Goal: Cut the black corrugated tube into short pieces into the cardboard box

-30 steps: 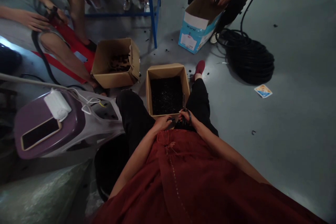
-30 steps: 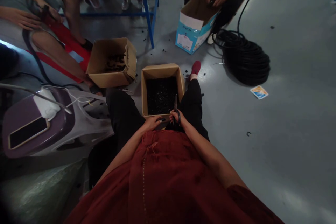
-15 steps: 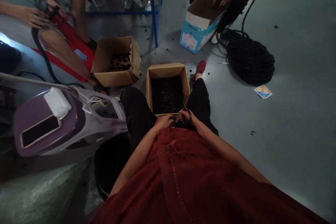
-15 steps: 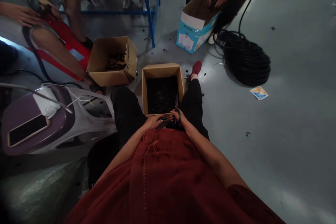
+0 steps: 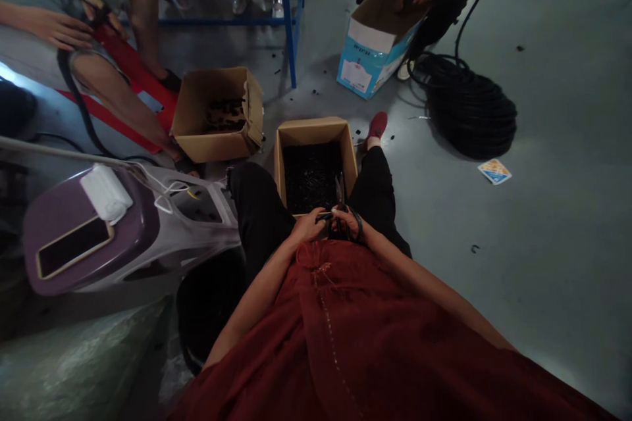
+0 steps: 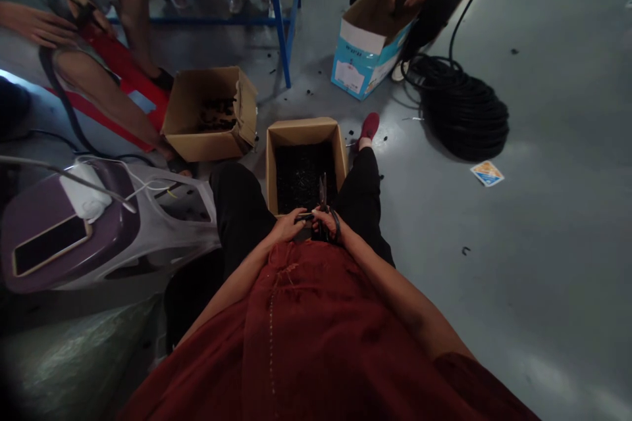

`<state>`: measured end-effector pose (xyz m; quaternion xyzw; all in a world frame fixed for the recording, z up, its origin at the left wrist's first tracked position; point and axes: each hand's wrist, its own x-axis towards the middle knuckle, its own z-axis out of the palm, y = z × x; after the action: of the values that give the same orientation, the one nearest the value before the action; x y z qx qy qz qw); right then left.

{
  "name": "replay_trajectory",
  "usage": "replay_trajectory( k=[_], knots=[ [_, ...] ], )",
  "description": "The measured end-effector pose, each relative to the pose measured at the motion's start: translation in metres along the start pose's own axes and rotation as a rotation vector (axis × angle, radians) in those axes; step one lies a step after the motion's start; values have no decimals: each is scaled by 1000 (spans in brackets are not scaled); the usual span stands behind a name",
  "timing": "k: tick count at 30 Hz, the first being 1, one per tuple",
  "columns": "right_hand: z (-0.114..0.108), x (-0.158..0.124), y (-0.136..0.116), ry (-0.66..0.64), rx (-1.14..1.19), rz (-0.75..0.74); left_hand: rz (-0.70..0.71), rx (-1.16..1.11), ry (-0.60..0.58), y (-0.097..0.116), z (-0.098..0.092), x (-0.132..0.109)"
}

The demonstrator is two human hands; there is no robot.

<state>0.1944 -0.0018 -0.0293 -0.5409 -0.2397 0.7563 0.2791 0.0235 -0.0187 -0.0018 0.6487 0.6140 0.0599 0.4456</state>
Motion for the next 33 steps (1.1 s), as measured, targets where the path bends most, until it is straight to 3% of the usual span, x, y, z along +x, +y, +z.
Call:
replay_trajectory(
  k=[7, 11, 16, 24, 30, 33],
  knots=[
    [9, -3, -2, 11, -30, -85, 39, -185, -53, 9, -5, -3],
    [6, -2, -5, 26, -58, -126, 84, -27, -76, 16, -14, -14],
    [1, -3, -11, 55, -70, -160, -18, 246, -117, 21, -23, -24],
    [0, -1, -14, 108, -92, -184, 0, 252, -107, 17, -15, -17],
    [0, 0, -16, 143, -104, -199, 121, 147, -69, 14, -15, -15],
    [2, 1, -16, 154, -113, -205, 78, 151, -49, 15, -15, -16]
  ],
)
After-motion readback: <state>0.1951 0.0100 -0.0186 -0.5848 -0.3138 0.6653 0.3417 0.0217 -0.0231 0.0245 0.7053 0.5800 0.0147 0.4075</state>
